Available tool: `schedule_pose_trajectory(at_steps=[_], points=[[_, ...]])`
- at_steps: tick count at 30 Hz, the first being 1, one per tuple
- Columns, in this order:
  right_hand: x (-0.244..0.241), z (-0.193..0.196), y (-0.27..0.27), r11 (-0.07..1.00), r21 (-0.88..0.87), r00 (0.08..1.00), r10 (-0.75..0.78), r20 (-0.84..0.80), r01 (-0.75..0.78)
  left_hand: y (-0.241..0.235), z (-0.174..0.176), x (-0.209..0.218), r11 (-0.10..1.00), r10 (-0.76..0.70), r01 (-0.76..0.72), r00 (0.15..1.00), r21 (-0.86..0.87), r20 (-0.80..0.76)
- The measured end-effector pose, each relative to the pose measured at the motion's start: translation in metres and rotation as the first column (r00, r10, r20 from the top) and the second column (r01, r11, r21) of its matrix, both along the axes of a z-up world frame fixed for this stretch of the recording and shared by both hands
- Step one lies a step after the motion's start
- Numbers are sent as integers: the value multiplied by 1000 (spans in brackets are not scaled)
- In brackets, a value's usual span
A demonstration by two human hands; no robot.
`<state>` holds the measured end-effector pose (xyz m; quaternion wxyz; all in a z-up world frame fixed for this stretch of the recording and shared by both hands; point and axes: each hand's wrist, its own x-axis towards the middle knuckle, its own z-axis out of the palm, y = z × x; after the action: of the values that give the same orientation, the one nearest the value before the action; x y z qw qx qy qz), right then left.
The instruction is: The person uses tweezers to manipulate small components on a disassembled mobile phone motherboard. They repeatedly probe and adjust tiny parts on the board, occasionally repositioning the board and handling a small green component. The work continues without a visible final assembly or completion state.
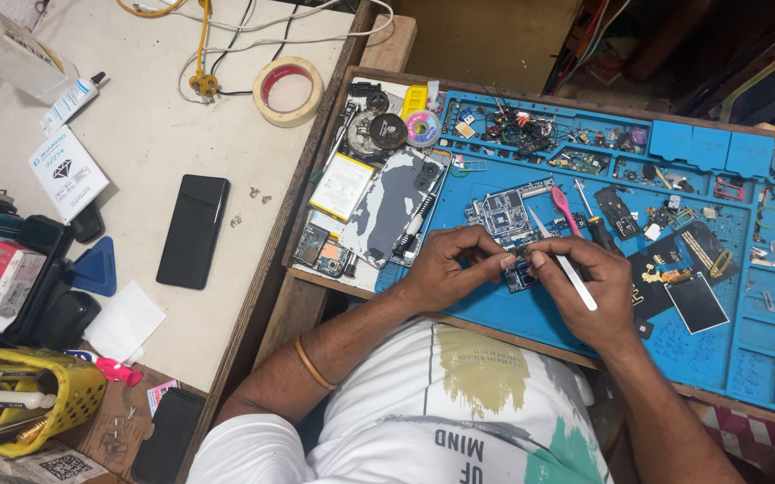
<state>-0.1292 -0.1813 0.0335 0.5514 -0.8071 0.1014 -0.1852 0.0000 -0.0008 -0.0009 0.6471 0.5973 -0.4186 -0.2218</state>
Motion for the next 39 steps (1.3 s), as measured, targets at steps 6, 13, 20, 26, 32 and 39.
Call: schedule_pose_trajectory(at_steps=[6,13,20,26,32,39], points=[[-1,-5,-5,1000,-7,1000,15,-24,-15,-1,-2,0,1000,-3,4,1000,20,-29],[0,-16,-7,983,182,998,0,-59,11,-1,1,-1,1000,22,-22,999,12,36],[1,-16,-7,979,204,999,-17,-39,25,-2,0,0,998,43,-42,999,55,-18],[2,-4,-3,988,157,1000,-4,-20,7,-1,0,1,997,53,-45,990,61,-128],[3,8,1,994,-94,999,-50,-16,49,-3,-1,1,998,56,-51,983,30,-175],[5,10,2,986,-169,998,4,59,6,-3,-5,0,998,42,-33,978,48,-202]])
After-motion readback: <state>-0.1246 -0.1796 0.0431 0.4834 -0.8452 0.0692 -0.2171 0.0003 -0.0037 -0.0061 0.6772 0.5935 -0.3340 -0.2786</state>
